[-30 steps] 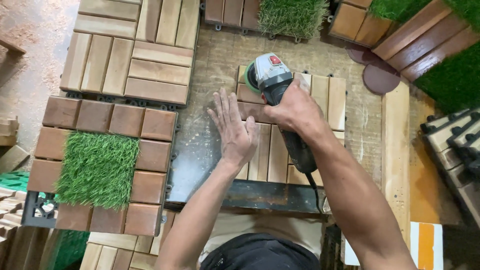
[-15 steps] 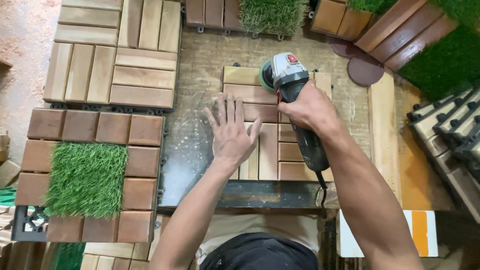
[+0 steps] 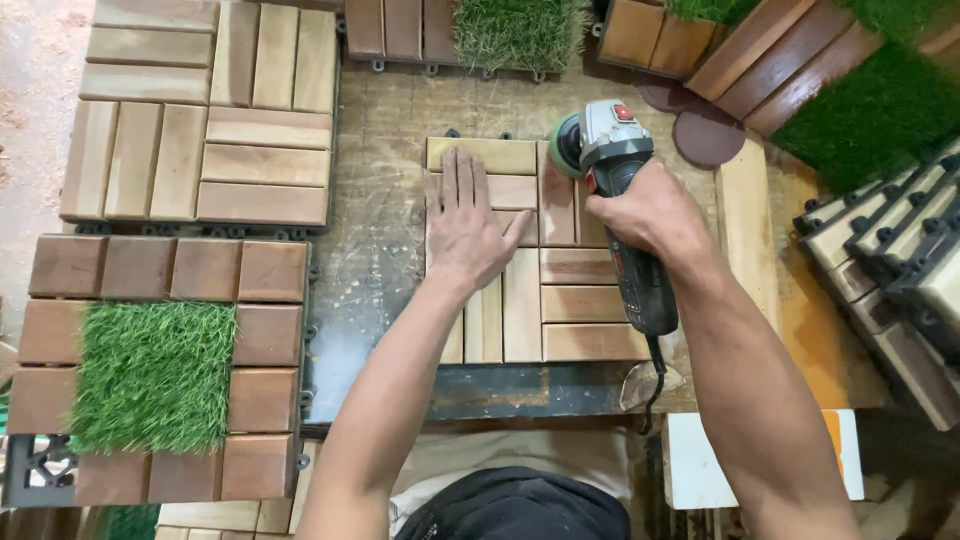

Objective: The person uses a handheld electric sander to smooth the surface of a wooden tile composed of interlocking blocks. They move the sander across the wood while holding the tile steady with their left hand.

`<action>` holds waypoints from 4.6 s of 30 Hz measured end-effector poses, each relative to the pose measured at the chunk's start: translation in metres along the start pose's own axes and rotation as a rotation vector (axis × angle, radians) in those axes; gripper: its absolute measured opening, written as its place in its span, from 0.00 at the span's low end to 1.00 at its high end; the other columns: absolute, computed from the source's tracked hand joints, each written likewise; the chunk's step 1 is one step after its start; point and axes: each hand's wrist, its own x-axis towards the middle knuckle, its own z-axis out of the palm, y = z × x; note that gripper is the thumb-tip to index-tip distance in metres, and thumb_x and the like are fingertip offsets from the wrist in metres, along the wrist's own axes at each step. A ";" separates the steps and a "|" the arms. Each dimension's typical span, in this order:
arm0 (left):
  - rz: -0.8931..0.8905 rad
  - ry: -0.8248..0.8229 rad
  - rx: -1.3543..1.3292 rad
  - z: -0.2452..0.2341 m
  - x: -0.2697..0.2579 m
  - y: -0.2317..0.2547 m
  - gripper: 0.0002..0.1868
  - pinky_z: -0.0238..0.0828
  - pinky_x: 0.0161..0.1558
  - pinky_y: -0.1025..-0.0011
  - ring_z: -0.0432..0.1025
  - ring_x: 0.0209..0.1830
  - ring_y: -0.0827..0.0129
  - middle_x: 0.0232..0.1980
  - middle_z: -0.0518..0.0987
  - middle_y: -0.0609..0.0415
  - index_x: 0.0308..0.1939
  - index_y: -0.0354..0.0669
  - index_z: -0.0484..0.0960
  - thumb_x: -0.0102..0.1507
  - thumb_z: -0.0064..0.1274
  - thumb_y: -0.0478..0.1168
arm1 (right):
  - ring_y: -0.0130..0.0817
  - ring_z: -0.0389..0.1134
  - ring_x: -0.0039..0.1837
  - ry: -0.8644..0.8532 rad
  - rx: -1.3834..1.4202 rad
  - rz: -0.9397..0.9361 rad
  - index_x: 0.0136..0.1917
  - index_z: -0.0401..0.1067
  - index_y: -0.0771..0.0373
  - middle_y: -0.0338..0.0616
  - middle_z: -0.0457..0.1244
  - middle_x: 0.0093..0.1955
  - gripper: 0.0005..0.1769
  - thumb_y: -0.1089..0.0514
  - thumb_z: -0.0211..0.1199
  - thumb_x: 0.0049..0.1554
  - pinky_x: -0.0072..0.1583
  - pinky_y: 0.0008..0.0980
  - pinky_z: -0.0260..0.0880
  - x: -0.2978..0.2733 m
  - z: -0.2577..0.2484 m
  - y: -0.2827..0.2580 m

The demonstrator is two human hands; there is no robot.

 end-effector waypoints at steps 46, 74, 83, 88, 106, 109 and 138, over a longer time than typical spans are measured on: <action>-0.269 -0.138 0.049 0.009 0.035 0.010 0.52 0.16 0.75 0.37 0.29 0.83 0.51 0.83 0.39 0.38 0.81 0.34 0.50 0.68 0.29 0.74 | 0.57 0.71 0.58 -0.162 -0.126 0.385 0.69 0.58 0.65 0.60 0.68 0.59 0.42 0.36 0.59 0.52 0.57 0.53 0.69 -0.101 -0.015 0.058; -0.214 0.025 -0.027 0.025 0.035 -0.009 0.34 0.50 0.75 0.48 0.49 0.80 0.55 0.79 0.58 0.46 0.75 0.42 0.64 0.70 0.41 0.57 | 0.58 0.70 0.59 -0.190 -0.138 0.208 0.67 0.62 0.55 0.58 0.68 0.58 0.35 0.41 0.59 0.49 0.57 0.50 0.68 -0.082 0.004 -0.001; -0.231 -0.002 -0.060 0.020 0.036 -0.009 0.33 0.42 0.78 0.49 0.46 0.82 0.53 0.80 0.57 0.44 0.75 0.40 0.63 0.71 0.37 0.55 | 0.49 0.70 0.47 -0.137 -0.109 0.116 0.53 0.71 0.52 0.51 0.69 0.46 0.21 0.49 0.59 0.46 0.48 0.45 0.67 -0.034 0.003 -0.025; -0.229 0.085 -0.065 0.027 0.037 -0.010 0.30 0.47 0.77 0.48 0.49 0.81 0.53 0.79 0.59 0.45 0.73 0.41 0.67 0.70 0.39 0.51 | 0.41 0.67 0.45 -0.119 -0.063 0.080 0.48 0.77 0.48 0.43 0.68 0.43 0.15 0.53 0.59 0.47 0.45 0.41 0.66 -0.016 -0.001 -0.048; -0.242 0.027 -0.079 0.028 0.038 -0.009 0.29 0.38 0.79 0.47 0.44 0.82 0.55 0.80 0.56 0.46 0.74 0.43 0.67 0.71 0.34 0.51 | 0.54 0.70 0.52 -0.102 -0.129 0.104 0.65 0.61 0.61 0.53 0.69 0.52 0.36 0.49 0.61 0.45 0.50 0.50 0.68 -0.027 0.007 -0.035; -0.234 -0.022 -0.109 0.026 0.039 -0.009 0.30 0.34 0.80 0.49 0.42 0.83 0.54 0.81 0.53 0.45 0.76 0.42 0.62 0.72 0.31 0.51 | 0.53 0.71 0.56 -0.125 -0.129 0.131 0.71 0.56 0.63 0.57 0.68 0.56 0.41 0.44 0.61 0.49 0.53 0.49 0.72 -0.044 0.007 -0.031; -0.197 0.110 -0.031 0.038 0.036 -0.010 0.27 0.43 0.78 0.46 0.49 0.81 0.52 0.79 0.58 0.45 0.71 0.43 0.70 0.71 0.40 0.50 | 0.48 0.68 0.48 -0.115 -0.134 0.250 0.60 0.61 0.62 0.54 0.67 0.50 0.29 0.41 0.59 0.54 0.47 0.47 0.68 -0.041 -0.015 0.012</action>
